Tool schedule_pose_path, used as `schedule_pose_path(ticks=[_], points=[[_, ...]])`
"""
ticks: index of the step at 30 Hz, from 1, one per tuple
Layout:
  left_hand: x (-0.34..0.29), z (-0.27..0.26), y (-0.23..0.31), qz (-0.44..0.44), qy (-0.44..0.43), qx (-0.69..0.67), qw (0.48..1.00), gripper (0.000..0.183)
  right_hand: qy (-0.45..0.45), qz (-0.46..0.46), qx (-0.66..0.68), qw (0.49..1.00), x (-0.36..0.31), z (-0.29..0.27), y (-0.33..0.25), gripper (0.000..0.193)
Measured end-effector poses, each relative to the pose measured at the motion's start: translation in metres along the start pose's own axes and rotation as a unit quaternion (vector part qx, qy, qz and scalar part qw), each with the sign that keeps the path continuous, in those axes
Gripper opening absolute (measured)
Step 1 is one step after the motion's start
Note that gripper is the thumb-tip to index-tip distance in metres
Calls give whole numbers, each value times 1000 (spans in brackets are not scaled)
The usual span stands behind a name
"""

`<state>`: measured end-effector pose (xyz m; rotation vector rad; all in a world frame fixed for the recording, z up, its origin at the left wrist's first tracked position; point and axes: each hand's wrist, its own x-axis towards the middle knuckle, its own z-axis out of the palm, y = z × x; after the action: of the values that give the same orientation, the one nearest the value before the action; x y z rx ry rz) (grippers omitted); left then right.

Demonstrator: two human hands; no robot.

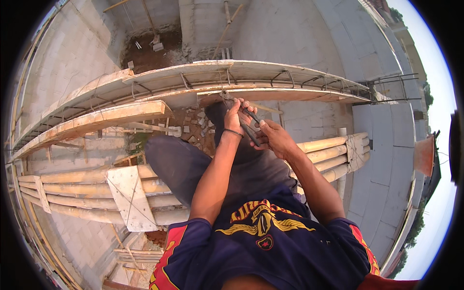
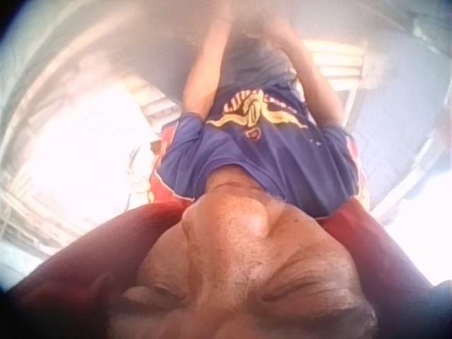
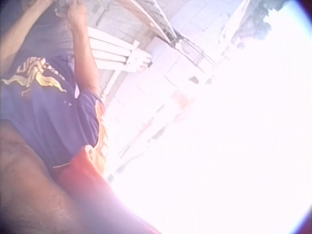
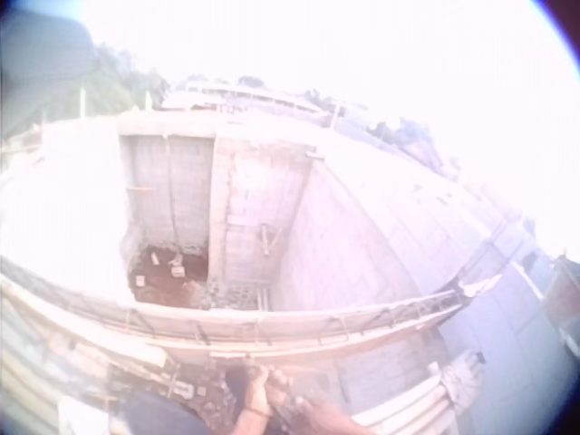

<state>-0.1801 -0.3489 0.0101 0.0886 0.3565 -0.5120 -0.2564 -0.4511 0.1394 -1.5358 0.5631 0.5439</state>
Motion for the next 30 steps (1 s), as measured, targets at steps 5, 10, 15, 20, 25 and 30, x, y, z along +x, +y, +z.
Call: schedule_pose_path(ticks=[5, 10, 15, 20, 25, 30], points=[[10, -8, -8, 15, 82, 149, 985, 19, 193, -168, -678, 689, 17, 36, 12, 47], [-4, -18, 0, 21, 22, 160, 987, 40, 127, -129, -641, 746, 29, 35, 14, 26], [5, -25, 11, -63, -70, -20, 995, 37, -120, 98, 69, 985, 30, 11, -1, 52], [18, -27, 15, -53, -42, 27, 997, 24, -58, 18, -276, 959, 25, 14, 1, 54], [15, -17, 7, -22, 81, 118, 989, 31, 125, -68, -564, 813, 21, 36, 19, 50], [-5, -19, 14, -33, 16, 120, 992, 41, -8, -36, -369, 929, 28, 19, 22, 41]])
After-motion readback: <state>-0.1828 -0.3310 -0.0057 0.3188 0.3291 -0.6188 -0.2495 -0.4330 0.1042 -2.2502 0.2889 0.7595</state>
